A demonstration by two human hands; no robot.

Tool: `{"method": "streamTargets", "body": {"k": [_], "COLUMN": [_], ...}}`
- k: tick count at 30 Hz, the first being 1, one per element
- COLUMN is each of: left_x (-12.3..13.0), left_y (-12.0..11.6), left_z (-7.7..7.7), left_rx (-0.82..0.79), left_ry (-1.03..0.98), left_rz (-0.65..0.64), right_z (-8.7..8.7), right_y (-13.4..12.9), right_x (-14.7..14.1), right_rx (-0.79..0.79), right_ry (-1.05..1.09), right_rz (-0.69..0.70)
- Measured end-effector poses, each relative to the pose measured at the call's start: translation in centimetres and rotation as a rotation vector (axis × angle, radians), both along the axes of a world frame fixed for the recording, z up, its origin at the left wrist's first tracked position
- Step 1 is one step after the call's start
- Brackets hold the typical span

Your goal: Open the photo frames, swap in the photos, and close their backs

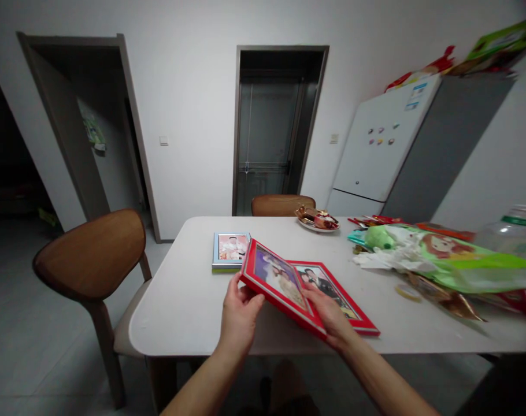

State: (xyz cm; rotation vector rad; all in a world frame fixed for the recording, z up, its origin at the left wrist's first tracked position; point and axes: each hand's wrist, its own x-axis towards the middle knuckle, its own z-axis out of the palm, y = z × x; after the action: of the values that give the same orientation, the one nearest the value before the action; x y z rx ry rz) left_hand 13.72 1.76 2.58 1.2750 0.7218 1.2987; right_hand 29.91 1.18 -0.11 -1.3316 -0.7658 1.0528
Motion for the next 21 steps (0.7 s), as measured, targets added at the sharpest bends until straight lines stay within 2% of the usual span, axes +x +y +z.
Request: {"method": "streamTargets", "body": {"k": [2,4,8,11,15,18,21], "left_x": [1.8,3.8,6.9,7.7,7.3,6.3,4.4], "left_y": [0.5,0.5,-0.2,-0.4,-0.2,0.2,0.9], "left_z": [-1.3,-2.9,-5.4,-5.7,-5.3,-5.3,-5.7], "left_rx": [-0.006,-0.004,0.025,0.051,0.103,0.117,0.103], "left_ry": [0.186,0.287,0.43,0.568,0.705,0.762,0.802], "left_rz": [-0.062,-0.094,-0.122,-0.128,-0.129,-0.118,-0.077], "right_z": [0.6,0.6,-0.6,-1.7,-2.6,-2.3,-1.4], "right_y": [0.2,0.4,0.9,1.3,1.8,2.3,3.2], "right_x": [4.5,8.3,12.9,14.2,15.0,14.9,12.8], "right_rx": [-0.099,-0.124,-0.137,-0.173,-0.197,-0.231,-0.22], "right_ry": [-0.005,-0.097,-0.269,-0.525,-0.85,-0.926,-1.02], "right_rz": [-0.036,-0.074,-0.081,-0.102,-0.108,-0.143,-0.197]}}
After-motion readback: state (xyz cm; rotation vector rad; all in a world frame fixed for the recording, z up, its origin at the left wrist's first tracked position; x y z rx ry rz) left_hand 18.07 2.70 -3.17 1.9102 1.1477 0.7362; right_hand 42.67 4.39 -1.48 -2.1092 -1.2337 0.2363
